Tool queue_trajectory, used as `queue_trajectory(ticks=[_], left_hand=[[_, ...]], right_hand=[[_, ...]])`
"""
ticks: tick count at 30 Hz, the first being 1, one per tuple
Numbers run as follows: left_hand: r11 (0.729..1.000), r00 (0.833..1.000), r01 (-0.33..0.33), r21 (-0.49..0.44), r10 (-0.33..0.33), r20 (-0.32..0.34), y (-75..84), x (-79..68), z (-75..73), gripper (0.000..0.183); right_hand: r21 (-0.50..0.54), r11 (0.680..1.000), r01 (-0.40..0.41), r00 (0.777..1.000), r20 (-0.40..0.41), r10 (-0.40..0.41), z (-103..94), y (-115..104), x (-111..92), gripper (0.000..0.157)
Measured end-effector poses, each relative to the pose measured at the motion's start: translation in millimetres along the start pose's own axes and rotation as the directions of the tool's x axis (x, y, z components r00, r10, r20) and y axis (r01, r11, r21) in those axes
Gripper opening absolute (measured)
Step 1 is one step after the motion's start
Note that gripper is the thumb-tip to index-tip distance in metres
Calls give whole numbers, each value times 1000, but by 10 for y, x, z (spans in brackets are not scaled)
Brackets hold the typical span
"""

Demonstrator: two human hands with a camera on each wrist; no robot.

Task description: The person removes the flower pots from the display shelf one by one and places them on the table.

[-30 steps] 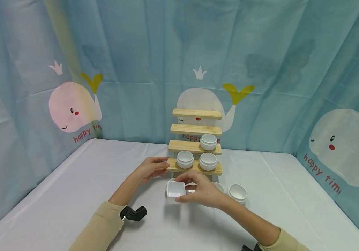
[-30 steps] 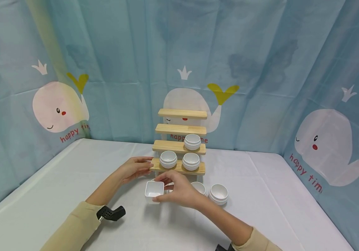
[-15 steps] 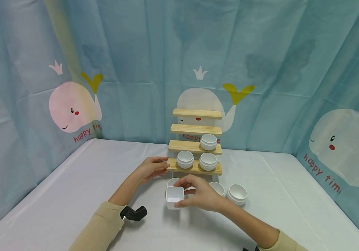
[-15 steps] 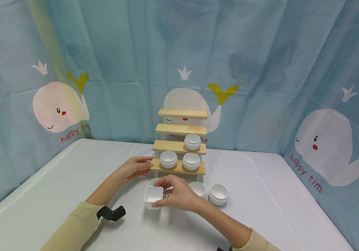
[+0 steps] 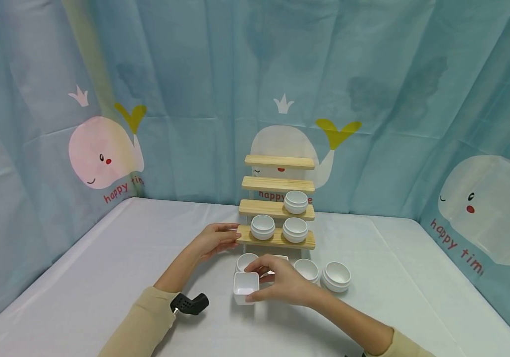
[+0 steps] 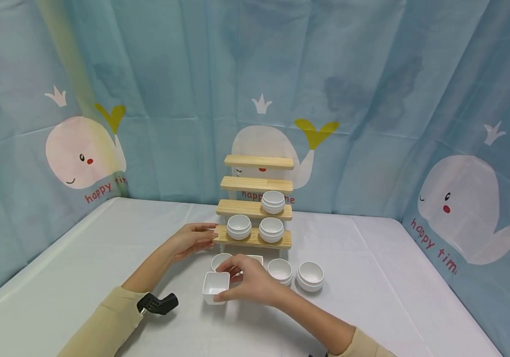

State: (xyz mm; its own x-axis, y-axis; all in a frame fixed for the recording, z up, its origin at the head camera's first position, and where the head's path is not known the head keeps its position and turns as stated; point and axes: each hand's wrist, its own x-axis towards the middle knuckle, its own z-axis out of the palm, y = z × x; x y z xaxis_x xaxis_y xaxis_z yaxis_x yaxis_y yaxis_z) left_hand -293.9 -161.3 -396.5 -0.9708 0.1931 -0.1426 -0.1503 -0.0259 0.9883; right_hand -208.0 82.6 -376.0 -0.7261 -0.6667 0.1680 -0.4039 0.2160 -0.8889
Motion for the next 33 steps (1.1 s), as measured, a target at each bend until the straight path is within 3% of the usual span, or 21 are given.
queue_trajectory(ticks=[33], left_hand=[[1000, 1000, -1, -2, 1, 13, -1, 4, -20, 53]], right_hand=[[-60, 998, 26, 999, 47, -23, 60, 19, -28, 49]])
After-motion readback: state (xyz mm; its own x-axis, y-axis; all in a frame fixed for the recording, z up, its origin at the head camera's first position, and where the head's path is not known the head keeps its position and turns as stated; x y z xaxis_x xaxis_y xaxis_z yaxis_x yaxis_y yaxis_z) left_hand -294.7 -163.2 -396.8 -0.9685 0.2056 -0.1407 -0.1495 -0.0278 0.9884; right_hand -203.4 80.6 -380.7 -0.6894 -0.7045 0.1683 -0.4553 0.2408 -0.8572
